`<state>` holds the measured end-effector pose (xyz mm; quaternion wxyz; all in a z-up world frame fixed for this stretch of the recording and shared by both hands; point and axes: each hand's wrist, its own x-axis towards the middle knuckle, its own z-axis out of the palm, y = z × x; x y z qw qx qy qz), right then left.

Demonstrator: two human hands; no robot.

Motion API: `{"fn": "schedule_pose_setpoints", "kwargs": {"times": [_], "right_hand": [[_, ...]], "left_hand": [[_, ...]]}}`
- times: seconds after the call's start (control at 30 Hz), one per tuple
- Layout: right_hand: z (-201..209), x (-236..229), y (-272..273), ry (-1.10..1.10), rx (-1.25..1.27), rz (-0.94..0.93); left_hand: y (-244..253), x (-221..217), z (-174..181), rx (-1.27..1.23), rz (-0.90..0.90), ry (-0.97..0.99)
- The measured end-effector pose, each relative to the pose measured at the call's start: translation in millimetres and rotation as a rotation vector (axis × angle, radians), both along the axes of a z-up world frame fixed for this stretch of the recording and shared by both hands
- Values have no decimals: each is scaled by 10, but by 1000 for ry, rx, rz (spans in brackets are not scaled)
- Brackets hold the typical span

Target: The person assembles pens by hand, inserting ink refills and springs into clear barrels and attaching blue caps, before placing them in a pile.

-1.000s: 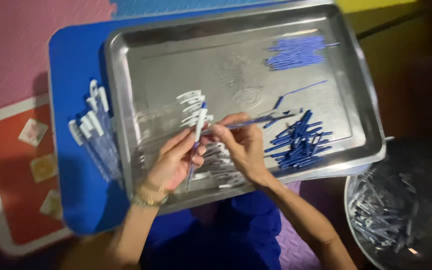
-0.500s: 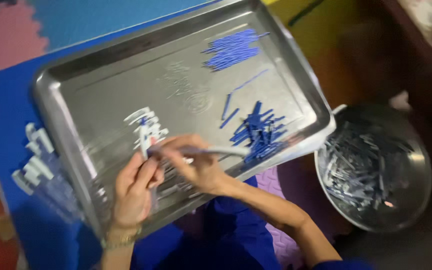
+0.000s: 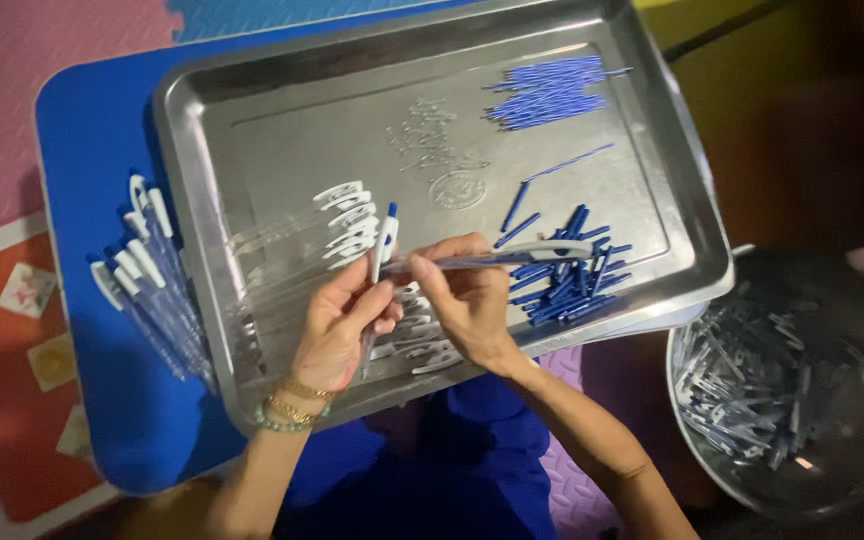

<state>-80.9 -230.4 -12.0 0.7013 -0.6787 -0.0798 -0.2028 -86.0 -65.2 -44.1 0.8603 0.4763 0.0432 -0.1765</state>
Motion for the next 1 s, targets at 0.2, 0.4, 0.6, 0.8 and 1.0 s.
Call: {"fn": "schedule_pose_setpoints", "kwargs": {"times": [0.2, 0.4, 0.6, 0.8, 1.0], "right_hand": [[34, -53, -43, -25, -81, -53], [411, 57, -57, -33, -74, 465], [-569, -223, -84, -387, -902, 246], [279, -29, -314, 109, 9, 141], [77, 87, -396, 433, 174, 598]], "left_hand": [[94, -86, -79, 356, -11, -139], [136, -172, 160, 792, 2, -233], [121, -130, 319, 710, 32, -151], [236, -131, 653, 705, -139, -14], [405, -96, 515, 919, -458, -172]]}}
